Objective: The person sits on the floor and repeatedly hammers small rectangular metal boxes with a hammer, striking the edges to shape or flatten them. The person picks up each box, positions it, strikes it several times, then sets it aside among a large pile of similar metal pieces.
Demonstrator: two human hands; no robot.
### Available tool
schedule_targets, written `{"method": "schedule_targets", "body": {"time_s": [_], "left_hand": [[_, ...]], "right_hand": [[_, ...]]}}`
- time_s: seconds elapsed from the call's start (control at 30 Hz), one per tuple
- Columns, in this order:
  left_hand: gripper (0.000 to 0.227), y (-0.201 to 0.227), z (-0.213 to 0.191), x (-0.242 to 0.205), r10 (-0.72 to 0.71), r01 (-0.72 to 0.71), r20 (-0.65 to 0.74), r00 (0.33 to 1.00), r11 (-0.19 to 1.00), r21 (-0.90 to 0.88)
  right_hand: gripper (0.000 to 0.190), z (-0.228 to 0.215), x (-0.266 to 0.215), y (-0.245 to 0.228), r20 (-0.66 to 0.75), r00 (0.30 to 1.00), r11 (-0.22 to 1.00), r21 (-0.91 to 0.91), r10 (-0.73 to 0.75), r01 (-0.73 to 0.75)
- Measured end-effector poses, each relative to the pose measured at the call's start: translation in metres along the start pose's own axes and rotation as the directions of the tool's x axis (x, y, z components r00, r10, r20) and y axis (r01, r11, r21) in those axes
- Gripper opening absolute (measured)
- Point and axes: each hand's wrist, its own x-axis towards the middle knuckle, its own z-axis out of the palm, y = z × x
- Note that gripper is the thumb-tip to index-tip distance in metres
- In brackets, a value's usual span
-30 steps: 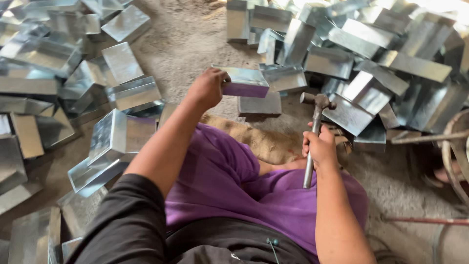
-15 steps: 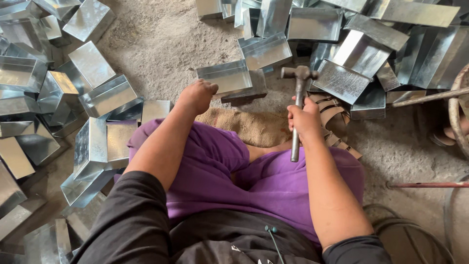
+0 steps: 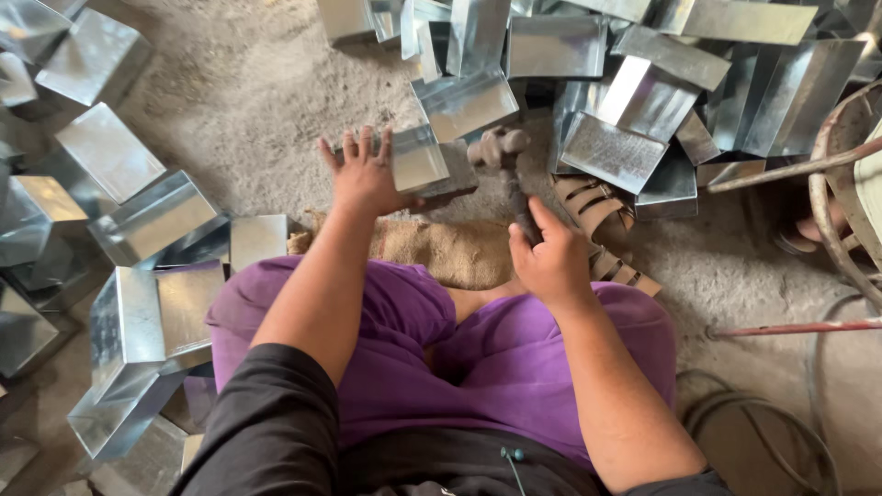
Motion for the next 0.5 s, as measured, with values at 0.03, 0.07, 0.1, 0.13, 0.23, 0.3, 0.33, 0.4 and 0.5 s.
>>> {"method": "schedule_targets", "body": {"time_s": [0.03, 0.07, 0.1, 0.13, 0.23, 0.3, 0.33, 0.4, 0.5], "left_hand": [[0.138, -0.005, 0.004, 0.002, -0.015, 0.014, 0.062, 0.998, 1.0, 0.022], [0.137, -0.008, 0.007, 0.005, 0.004, -0.006, 0.056, 0.998, 1.0, 0.027], [0.136, -0.011, 0.008, 0.01, 0.019, -0.02, 0.043, 0.999, 0.999, 0.028], [0.134, -0.011, 0.01, 0.014, 0.034, -0.034, 0.029, 0.999, 0.999, 0.029], [0.126, -0.015, 0.015, 0.017, 0.072, -0.074, -0.043, 0.996, 0.995, -0.059], [0.131, -0.017, 0.013, 0.018, 0.081, -0.08, 0.007, 0.997, 0.995, -0.052], [0.133, -0.017, 0.01, 0.018, 0.086, -0.085, 0.024, 0.996, 0.995, -0.045], [0.133, -0.015, 0.006, 0.017, 0.08, -0.078, 0.043, 0.996, 0.996, -0.044], [0.131, -0.013, 0.004, 0.015, 0.083, -0.083, 0.006, 0.997, 0.996, -0.014]], "right_hand": [[0.035, -0.003, 0.001, -0.003, -0.01, 1.0, 1.0, -0.009, -0.012, 0.012], [0.033, -0.006, 0.002, -0.005, -0.02, 0.999, 1.0, -0.017, -0.025, 0.025], [0.034, -0.007, 0.005, -0.006, -0.065, 0.996, 0.997, -0.029, -0.068, 0.066], [0.034, -0.007, 0.008, -0.006, -0.109, 0.988, 0.993, -0.042, -0.111, 0.107], [0.036, 0.002, 0.013, 0.003, -0.202, 0.96, 0.98, -0.08, -0.195, 0.182], [0.035, 0.02, 0.012, 0.012, -0.216, 0.961, 0.985, -0.049, -0.173, 0.166], [0.033, 0.034, 0.012, 0.016, -0.207, 0.969, 0.991, -0.007, -0.135, 0.137], [0.034, 0.053, 0.012, 0.029, -0.077, 0.995, 0.997, -0.04, -0.07, 0.067], [0.041, 0.066, 0.007, 0.047, 0.138, 0.99, 0.985, -0.17, 0.026, -0.002]]}}
